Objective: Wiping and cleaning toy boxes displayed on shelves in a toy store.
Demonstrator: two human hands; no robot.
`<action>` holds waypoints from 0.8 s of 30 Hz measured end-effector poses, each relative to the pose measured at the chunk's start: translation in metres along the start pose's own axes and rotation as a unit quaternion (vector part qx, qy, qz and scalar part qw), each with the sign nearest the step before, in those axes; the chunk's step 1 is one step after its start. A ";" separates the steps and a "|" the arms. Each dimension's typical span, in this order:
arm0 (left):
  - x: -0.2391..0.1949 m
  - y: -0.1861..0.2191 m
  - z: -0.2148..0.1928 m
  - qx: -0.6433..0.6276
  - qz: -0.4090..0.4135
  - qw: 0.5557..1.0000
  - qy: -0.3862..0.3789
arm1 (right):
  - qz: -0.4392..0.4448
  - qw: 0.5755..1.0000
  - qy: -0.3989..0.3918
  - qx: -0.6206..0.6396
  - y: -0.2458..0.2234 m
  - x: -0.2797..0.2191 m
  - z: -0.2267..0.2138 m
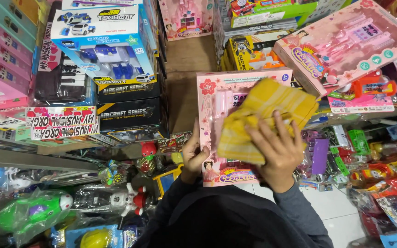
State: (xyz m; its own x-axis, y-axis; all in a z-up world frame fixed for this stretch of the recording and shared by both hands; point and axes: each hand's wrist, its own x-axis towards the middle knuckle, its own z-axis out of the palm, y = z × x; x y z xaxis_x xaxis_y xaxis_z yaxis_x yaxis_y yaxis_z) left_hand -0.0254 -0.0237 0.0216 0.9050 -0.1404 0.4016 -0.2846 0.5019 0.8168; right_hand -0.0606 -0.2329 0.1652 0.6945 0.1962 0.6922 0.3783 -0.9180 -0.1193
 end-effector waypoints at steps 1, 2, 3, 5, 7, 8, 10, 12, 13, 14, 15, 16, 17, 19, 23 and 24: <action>-0.003 -0.006 -0.005 0.000 0.000 1.000 0.001 | -0.001 1.000 0.000 0.000 -0.002 0.000 0.000; -0.007 -0.013 -0.011 -0.004 -0.035 0.999 0.011 | -0.043 0.999 -0.032 -0.001 -0.003 -0.001 0.000; -0.014 -0.020 -0.016 -0.009 -0.075 0.997 0.023 | -0.083 0.994 -0.067 -0.002 -0.006 -0.004 -0.001; -0.009 -0.009 -0.007 0.005 -0.076 0.997 0.016 | -0.043 0.997 -0.068 -0.009 0.008 0.006 -0.005; -0.006 0.005 0.003 0.019 -0.075 0.997 0.011 | -0.006 0.998 -0.068 -0.016 0.011 0.009 -0.007; -0.006 0.013 0.009 0.023 -0.055 0.998 -0.005 | 0.003 0.998 -0.053 -0.034 0.007 0.007 -0.007; 0.004 0.020 0.015 0.026 -0.025 0.999 -0.026 | 0.008 0.998 -0.030 -0.056 0.002 0.008 -0.006; 0.005 0.021 0.017 -0.002 -0.045 0.999 -0.030 | -0.105 0.991 -0.069 -0.040 -0.004 0.005 -0.006; 0.005 0.022 0.018 -0.002 -0.045 0.998 -0.032 | -0.104 0.991 -0.068 -0.040 0.002 0.013 -0.009; 0.004 0.023 0.019 0.008 -0.043 0.998 -0.039 | -0.066 0.996 -0.059 -0.017 0.008 0.020 -0.013; 0.003 0.025 0.021 0.018 -0.040 0.998 -0.044 | -0.029 0.998 -0.050 0.008 0.014 0.029 -0.016; 0.000 0.026 0.022 0.019 -0.039 0.998 -0.043 | -0.030 0.998 -0.050 0.008 0.011 0.028 -0.017; 0.000 0.027 0.023 0.029 -0.040 0.998 -0.047 | -0.014 0.999 -0.036 -0.016 0.008 0.028 -0.016; -0.003 0.020 0.020 0.041 -0.040 0.997 -0.053 | 0.004 0.999 -0.021 -0.039 0.002 0.027 -0.014; -0.010 0.013 0.020 -0.009 -0.058 0.996 -0.067 | -0.050 0.995 -0.071 -0.038 0.003 0.033 -0.022; -0.010 0.018 0.024 -0.022 -0.059 0.996 -0.068 | -0.004 0.997 -0.071 -0.004 0.006 0.039 -0.026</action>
State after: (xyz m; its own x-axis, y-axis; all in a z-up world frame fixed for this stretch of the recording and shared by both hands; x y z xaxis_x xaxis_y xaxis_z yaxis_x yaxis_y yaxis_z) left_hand -0.0470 -0.0337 0.0420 0.8794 -0.3129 0.3589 -0.1626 0.5111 0.8440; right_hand -0.0472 -0.2403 0.2098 0.7715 0.2496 0.5852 0.3799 -0.9186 -0.1090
